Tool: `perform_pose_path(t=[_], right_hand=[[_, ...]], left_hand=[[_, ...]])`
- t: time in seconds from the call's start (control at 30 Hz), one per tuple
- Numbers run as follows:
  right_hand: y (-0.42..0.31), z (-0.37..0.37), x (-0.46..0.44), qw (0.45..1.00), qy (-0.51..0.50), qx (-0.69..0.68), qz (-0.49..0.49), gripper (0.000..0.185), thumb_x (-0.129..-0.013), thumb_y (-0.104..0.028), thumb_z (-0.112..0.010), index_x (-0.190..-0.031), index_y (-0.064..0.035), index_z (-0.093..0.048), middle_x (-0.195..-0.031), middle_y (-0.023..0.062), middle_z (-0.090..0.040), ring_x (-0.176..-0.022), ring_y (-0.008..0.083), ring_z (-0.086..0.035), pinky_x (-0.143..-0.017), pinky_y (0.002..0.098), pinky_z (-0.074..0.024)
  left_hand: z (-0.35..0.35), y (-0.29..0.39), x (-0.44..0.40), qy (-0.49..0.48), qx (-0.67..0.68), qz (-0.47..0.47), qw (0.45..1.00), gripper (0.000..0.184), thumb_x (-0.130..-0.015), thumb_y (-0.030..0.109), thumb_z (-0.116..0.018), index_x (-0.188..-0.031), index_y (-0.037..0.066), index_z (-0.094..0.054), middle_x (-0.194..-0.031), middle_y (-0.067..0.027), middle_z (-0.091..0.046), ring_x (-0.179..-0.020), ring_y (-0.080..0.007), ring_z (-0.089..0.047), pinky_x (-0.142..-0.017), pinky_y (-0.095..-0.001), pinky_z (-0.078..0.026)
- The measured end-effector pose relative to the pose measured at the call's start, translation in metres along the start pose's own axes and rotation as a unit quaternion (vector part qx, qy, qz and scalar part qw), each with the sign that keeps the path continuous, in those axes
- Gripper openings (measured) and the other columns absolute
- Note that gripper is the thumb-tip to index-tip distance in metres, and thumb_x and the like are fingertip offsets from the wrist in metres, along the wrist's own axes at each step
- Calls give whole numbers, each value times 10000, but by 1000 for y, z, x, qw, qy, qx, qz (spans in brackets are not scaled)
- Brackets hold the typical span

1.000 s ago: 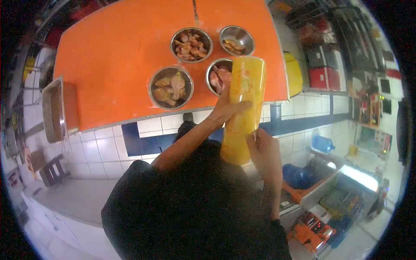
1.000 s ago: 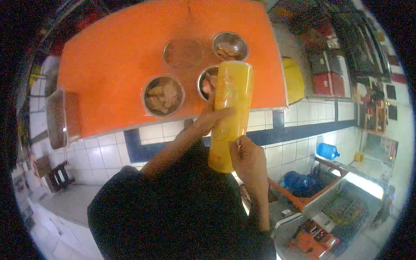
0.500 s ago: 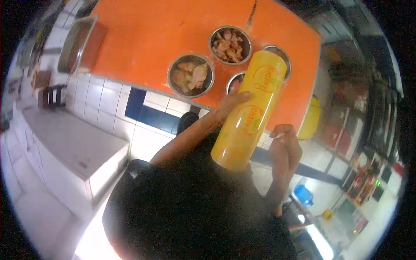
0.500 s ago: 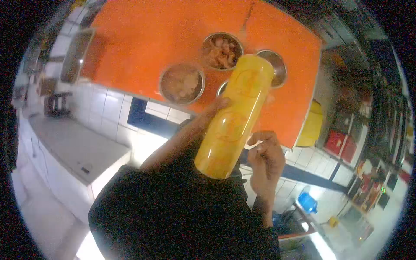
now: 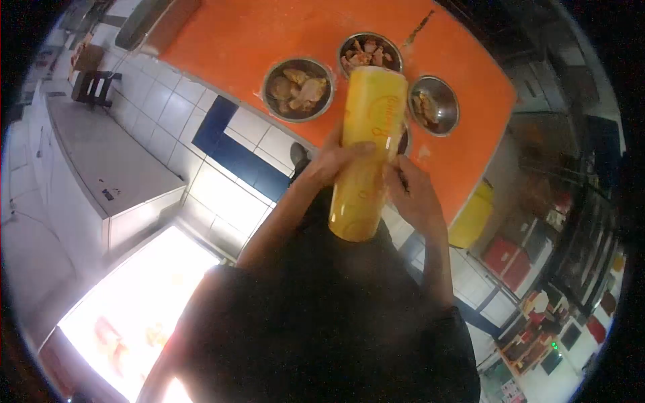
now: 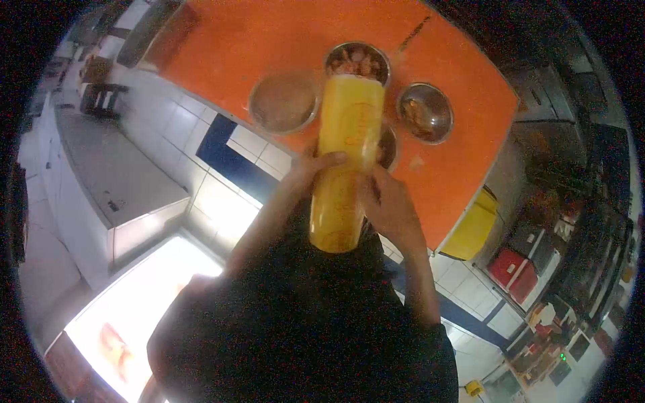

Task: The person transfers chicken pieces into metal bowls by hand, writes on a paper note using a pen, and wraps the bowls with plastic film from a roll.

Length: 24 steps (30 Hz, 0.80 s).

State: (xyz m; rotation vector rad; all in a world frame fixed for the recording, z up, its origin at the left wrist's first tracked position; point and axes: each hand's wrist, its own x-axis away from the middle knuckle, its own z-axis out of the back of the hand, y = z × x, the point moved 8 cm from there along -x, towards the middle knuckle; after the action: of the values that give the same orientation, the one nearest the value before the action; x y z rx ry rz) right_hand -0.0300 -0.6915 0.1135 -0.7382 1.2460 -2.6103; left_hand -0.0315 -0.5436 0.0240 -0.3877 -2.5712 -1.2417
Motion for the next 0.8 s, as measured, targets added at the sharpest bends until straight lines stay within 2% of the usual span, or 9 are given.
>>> perform_pose_path(t=[0.2,0.3,0.37,0.4,0.47,0.6,0.7,0.77,0.8], right_hand=[[-4,24,17,999,-4,1,-45,305,-967,-293,-578,-941,10,-572,-693,170,-612,-635,278,-650,-604,403,-474],[8,23,25,988,-80,100,-82,299,-961,-291,-579,-961,8,-583,-669,147,-611,-612,293,-637,-619,395,-483],[11,16,24,989,-113,97,11,308,-950,-301,-587,-960,7,-591,-677,132,-624,-616,307,-637,-634,393,-494],[22,10,22,990,-108,95,10,308,-950,-301,-587,-960,7,-591,-677,132,-624,-616,307,-637,-634,393,-494],[23,16,19,992,53,20,116,300,-948,-290,-576,-954,10,-586,-737,171,-639,-663,334,-661,-650,406,-503],[37,-12,10,993,85,-85,1,283,-985,-255,-543,-936,22,-568,-721,162,-605,-638,229,-600,-637,366,-485],[41,-14,4,983,138,-123,-2,305,-1013,-280,-506,-970,18,-553,-772,210,-635,-701,312,-654,-664,423,-491],[36,-22,-1,994,81,-43,57,283,-1006,-268,-504,-1042,12,-519,-848,251,-650,-766,416,-665,-673,458,-502],[37,-20,-1,994,82,-46,57,283,-1006,-268,-504,-1042,12,-519,-848,251,-650,-766,416,-665,-673,458,-502]], left_hand=[[7,-4,12,43,13,17,999,697,-844,158,-729,-1410,-10,-358,-1239,-185,-587,-1091,-280,-626,-895,-409,-547],[6,-10,10,23,28,27,999,665,-855,131,-705,-1405,-13,-360,-1230,-184,-592,-1085,-280,-629,-893,-410,-548],[3,-7,11,18,16,-1,1000,643,-859,119,-691,-1400,-6,-366,-1222,-183,-595,-1081,-278,-631,-891,-401,-551],[1,-7,11,14,13,0,1000,643,-859,119,-691,-1400,-6,-366,-1222,-183,-595,-1081,-278,-631,-891,-401,-551],[4,-13,14,33,-11,19,999,625,-860,96,-683,-1395,5,-373,-1219,-178,-597,-1076,-273,-633,-884,-393,-554],[0,-15,13,50,2,-16,999,641,-852,86,-689,-1401,12,-365,-1227,-180,-590,-1073,-271,-634,-874,-387,-559],[0,-8,18,53,-22,-42,997,654,-849,82,-693,-1402,1,-354,-1245,-184,-579,-1079,-275,-631,-874,-386,-560],[2,-10,18,36,-18,-39,998,660,-850,82,-694,-1403,-7,-346,-1256,-190,-572,-1094,-279,-625,-886,-387,-554],[2,-11,19,36,-21,-38,998,660,-850,82,-694,-1403,-7,-346,-1256,-190,-572,-1094,-279,-625,-886,-387,-554]])
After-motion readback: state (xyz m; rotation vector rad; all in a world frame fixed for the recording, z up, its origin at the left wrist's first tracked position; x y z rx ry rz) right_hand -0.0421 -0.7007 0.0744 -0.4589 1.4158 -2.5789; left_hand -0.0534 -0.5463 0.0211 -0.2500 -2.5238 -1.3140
